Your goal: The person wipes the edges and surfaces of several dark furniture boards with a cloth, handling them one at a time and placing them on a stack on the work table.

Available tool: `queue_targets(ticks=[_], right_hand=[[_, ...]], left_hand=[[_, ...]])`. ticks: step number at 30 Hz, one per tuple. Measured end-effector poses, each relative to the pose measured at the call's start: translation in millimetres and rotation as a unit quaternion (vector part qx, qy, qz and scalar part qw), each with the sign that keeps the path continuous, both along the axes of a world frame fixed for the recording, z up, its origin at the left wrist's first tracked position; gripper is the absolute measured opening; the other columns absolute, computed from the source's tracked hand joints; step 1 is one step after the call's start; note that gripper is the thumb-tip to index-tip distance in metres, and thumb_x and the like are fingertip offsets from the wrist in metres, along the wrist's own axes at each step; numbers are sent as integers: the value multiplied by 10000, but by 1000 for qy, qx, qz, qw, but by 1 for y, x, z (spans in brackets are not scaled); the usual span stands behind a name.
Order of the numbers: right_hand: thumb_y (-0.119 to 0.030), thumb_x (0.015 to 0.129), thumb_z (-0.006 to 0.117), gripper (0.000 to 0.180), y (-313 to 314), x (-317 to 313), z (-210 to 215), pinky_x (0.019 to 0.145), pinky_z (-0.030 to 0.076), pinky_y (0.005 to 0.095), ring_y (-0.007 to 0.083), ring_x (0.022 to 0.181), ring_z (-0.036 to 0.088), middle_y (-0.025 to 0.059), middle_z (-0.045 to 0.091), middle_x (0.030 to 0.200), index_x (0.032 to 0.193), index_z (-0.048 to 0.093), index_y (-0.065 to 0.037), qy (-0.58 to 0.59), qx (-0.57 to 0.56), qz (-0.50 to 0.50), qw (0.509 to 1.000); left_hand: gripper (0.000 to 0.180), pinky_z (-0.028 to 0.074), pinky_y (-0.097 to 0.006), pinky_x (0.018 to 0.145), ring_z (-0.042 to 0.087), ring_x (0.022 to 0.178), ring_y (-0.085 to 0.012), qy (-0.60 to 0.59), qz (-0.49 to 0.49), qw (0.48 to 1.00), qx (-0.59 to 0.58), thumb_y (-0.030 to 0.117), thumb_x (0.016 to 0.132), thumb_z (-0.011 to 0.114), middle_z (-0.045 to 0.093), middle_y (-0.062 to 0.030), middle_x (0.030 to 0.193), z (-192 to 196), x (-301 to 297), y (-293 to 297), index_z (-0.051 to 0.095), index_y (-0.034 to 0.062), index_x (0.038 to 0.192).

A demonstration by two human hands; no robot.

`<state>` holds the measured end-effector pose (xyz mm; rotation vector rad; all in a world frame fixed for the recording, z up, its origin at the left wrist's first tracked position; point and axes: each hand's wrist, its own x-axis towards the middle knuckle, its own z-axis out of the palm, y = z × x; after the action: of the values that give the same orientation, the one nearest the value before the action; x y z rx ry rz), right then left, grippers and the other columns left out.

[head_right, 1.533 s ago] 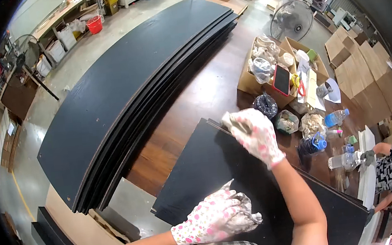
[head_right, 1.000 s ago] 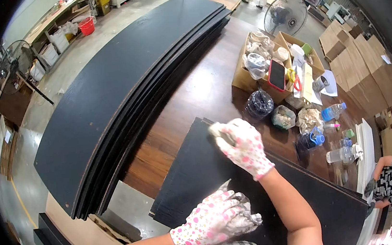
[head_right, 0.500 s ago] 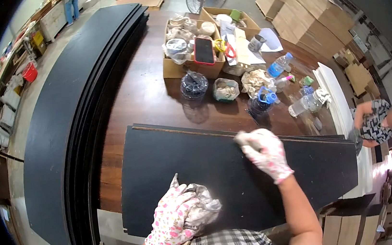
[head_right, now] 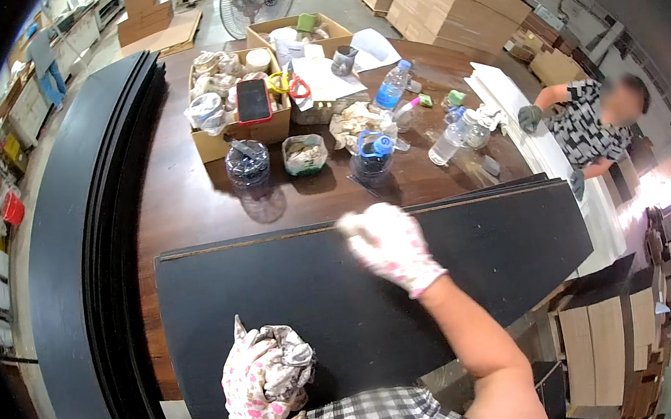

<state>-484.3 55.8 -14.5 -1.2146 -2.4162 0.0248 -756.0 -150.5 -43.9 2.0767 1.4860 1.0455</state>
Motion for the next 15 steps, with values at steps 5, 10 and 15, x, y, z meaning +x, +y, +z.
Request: queue_targets(ticks=[5, 10, 15], right_hand=[[-269, 889, 665, 135, -5, 130, -12, 702, 526, 435, 314, 808, 646, 119, 653, 834, 969, 707, -168, -4, 27, -196, 980], [-269, 853, 678, 171, -9, 67, -4, 719, 513, 450, 326, 820, 615, 124, 591, 852, 960, 668, -135, -29, 25, -77, 996], [-203, 827, 734, 198, -2, 165, 11, 768, 544, 413, 306, 862, 652, 83, 647, 901, 1020, 724, -157, -50, -25, -170, 984]], left_hand=[[728, 411, -536, 1099, 560, 1283, -372, 28, -9, 1000, 12, 316, 592, 908, 632, -119, 1259, -1, 11, 1, 624, 92, 1224], [535, 446, -520, 1078, 621, 1187, -356, -11, 15, 1000, 4, 147, 742, 835, 662, -147, 1181, 4, 26, 7, 607, 68, 1220], [536, 407, -561, 1116, 601, 1208, -395, 58, 78, 995, 23, 133, 726, 856, 639, -150, 1237, 6, 46, 2, 619, 64, 1202]])
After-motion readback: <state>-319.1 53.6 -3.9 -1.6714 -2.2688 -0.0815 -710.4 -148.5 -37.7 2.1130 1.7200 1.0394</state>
